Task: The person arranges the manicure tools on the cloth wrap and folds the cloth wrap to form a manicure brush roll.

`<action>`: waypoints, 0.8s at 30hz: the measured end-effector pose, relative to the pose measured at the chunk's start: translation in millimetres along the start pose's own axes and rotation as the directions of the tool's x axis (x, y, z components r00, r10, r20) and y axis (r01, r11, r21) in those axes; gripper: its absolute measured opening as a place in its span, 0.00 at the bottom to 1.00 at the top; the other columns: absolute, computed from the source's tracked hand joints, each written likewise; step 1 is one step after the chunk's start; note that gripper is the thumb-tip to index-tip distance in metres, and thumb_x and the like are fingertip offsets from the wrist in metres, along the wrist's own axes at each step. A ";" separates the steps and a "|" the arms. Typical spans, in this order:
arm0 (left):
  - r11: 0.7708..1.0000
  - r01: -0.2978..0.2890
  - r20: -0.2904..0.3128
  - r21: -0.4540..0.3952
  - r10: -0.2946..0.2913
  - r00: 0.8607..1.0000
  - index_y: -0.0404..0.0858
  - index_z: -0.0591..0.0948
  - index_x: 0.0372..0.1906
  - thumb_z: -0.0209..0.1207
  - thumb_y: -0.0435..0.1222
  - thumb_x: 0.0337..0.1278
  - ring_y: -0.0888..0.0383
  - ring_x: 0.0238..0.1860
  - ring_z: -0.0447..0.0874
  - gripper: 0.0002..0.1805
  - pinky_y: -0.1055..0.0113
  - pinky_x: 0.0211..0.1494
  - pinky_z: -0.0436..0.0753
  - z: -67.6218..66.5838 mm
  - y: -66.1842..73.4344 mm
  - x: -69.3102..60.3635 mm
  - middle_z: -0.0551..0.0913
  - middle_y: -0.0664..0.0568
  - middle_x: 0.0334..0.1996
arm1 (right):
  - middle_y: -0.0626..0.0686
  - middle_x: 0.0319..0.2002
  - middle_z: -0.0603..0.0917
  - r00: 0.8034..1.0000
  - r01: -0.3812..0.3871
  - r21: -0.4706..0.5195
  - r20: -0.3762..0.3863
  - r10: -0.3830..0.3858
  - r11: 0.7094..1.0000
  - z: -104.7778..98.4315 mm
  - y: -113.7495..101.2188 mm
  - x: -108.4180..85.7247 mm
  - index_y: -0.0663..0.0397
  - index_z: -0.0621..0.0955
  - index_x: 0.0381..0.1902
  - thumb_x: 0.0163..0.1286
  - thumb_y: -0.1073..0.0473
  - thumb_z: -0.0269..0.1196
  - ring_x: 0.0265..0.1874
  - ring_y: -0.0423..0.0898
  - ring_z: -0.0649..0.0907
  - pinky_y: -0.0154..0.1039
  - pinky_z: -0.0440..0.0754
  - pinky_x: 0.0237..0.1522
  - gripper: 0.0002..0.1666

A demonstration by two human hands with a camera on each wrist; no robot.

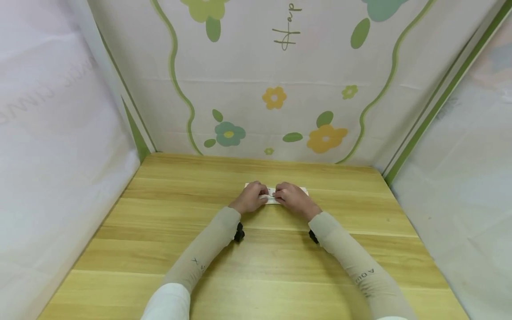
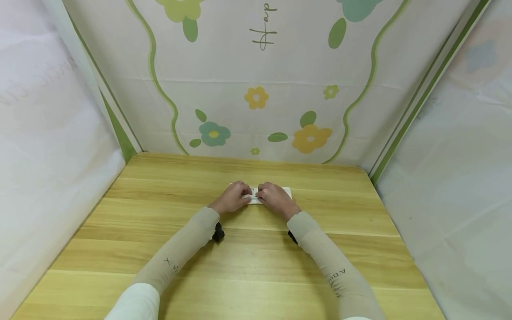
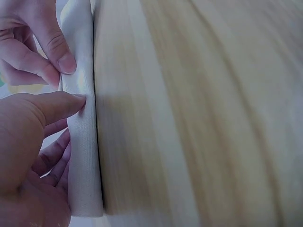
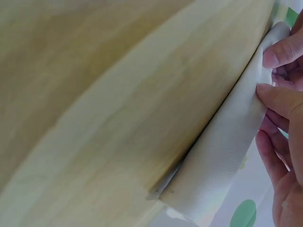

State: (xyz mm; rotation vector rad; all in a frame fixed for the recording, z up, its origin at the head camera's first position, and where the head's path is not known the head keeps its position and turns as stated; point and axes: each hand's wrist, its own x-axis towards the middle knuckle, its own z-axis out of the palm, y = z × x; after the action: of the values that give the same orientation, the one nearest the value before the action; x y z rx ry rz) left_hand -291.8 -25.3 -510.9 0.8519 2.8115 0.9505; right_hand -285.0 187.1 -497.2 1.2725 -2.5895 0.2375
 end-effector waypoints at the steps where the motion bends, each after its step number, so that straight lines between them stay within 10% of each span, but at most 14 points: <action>1: 1.000 -0.001 0.000 0.000 0.001 1.000 0.33 0.87 0.46 0.65 0.31 0.71 0.54 0.43 0.79 0.06 0.59 0.52 0.81 0.2 -0.6 0.2 0.84 0.45 0.42 | 0.52 0.38 0.87 1.000 0.011 -0.010 -0.006 -0.011 1.000 0.6 0.1 0.3 0.57 0.92 0.38 0.70 0.67 0.71 0.35 0.45 0.81 0.40 0.85 0.39 0.04; 8: 1.000 -0.014 -0.011 0.002 0.014 1.000 0.34 0.87 0.45 0.65 0.31 0.70 0.54 0.43 0.79 0.05 0.58 0.52 0.82 -0.1 -1.1 1.6 0.85 0.45 0.41 | 0.49 0.30 0.79 0.996 0.084 -0.074 -0.006 -0.085 0.994 2.3 1.4 3.1 0.56 0.88 0.28 0.72 0.70 0.68 0.30 0.42 0.74 0.34 0.77 0.34 0.11; 13: 1.000 -0.017 -0.007 0.004 0.017 1.000 0.33 0.87 0.45 0.65 0.31 0.70 0.53 0.43 0.79 0.06 0.58 0.52 0.82 -1.5 -2.7 1.3 0.85 0.44 0.42 | 0.50 0.35 0.84 0.998 -0.055 0.077 0.036 0.052 0.996 2.0 2.3 3.0 0.58 0.92 0.37 0.72 0.67 0.69 0.33 0.41 0.78 0.35 0.81 0.37 0.05; 24: 0.998 0.038 0.022 -0.043 -0.037 0.999 0.32 0.87 0.50 0.67 0.34 0.69 0.54 0.45 0.80 0.11 0.59 0.54 0.82 -2.4 -5.1 -1.2 0.84 0.45 0.44 | 0.59 0.57 0.88 0.915 -0.390 0.375 0.262 0.308 0.841 -15.4 21.1 -2.7 0.61 0.86 0.60 0.76 0.59 0.67 0.56 0.54 0.87 0.49 0.87 0.57 0.18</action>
State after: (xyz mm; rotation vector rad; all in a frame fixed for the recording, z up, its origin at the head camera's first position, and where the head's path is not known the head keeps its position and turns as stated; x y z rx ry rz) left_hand -293.8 -30.7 -512.0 0.7962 2.7677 0.9873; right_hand -297.9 205.8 -484.0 0.9528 -3.0451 0.8227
